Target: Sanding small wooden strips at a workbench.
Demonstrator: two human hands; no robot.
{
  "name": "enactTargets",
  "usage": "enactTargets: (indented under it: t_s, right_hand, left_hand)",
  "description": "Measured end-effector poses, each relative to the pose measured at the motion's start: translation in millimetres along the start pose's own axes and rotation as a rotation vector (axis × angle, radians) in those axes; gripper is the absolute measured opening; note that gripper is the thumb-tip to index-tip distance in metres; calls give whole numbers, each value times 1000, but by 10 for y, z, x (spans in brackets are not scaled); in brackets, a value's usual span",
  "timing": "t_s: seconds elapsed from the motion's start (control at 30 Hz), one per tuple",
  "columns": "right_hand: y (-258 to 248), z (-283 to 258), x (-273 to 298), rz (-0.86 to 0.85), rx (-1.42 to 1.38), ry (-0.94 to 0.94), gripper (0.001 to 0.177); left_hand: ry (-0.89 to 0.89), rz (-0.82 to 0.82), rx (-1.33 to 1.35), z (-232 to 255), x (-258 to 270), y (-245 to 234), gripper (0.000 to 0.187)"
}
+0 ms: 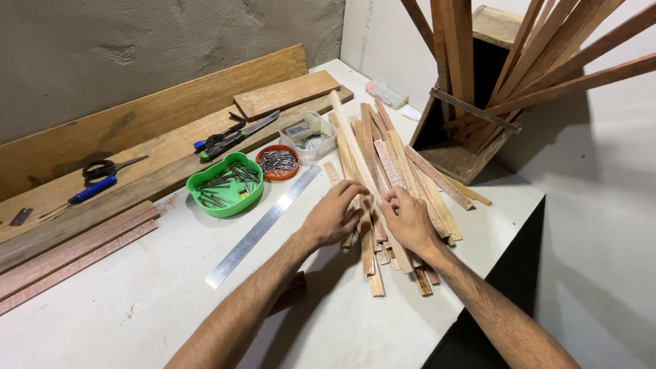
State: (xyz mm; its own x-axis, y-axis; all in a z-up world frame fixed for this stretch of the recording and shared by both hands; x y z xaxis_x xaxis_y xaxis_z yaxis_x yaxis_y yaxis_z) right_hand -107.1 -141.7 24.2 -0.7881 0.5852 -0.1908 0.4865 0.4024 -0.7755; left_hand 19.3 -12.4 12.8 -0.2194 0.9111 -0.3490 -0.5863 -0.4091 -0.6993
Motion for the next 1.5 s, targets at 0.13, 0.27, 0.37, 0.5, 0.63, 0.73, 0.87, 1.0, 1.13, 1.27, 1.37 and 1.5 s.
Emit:
enactTargets:
  t_s: [0.13, 0.27, 0.37, 0.5, 0.63, 0.73, 0.87, 1.0, 1.13, 1.27, 1.37, 1.5]
  right_hand:
    - [-5, -229, 52, -31, -180, -128, 18]
    - [82, -620, 116, -84, -280, -294, 24]
    - [180, -1118, 229, -229, -235, -334, 26]
    - [496, -1671, 335, -418, -199, -558, 33]
    - [864, -2216, 499, -440, -259, -749, 32]
    - [1176, -2546, 706, -421, -231, -911, 30]
    - [1646, -2939, 1003, -405, -223, -1080, 26]
    - [2173, -3155, 1197, -420, -93, -1108, 24]
    - [2486, -3323, 1361, -460, -65, -1086, 23]
    - [2648, -3388, 1421, -536, 15, -1051, 24]
    - [2638, -3361, 1446, -533, 51, -1079, 24]
    - [2455, -3204, 1310, -532, 113, -1108, 32]
  left_hand:
    - [-43, 168, -148, 158, 238, -500, 50]
    - [142, 410, -485, 374, 680, -1078, 51]
    - [174, 423, -650, 457, 1129, -1410, 39]
    - [89, 314, -690, 483, 1810, -1722, 23]
    - [-63, 310, -623, 451, 2567, -1879, 22]
    - [-247, 340, -615, 450, 3107, -1901, 24]
    - [-374, 421, -718, 401, 3751, -1924, 26]
    - [-557, 416, -736, 277, 4245, -1895, 29]
    - [-685, 361, -752, 218, 4546, -1899, 33]
    - [-702, 416, -687, 212, 4683, -1926, 33]
    - [-727, 415, -630, 176, 4700, -1922, 33]
    - [-674, 367, -605, 55, 4523, -1881, 29]
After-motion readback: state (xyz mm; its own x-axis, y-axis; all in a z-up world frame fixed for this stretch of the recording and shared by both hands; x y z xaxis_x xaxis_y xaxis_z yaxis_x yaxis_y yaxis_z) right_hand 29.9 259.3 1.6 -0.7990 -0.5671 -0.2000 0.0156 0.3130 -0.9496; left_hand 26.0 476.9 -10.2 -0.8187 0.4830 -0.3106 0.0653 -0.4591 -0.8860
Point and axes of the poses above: each hand's wrist, its own x-axis away from the middle knuckle, its own y-axis out of the palm, z = x × y, the point moved 5 cm from there along -x, towards the middle knuckle, and after that the axes turned 1 degree about -y, right-handed, at the moved point
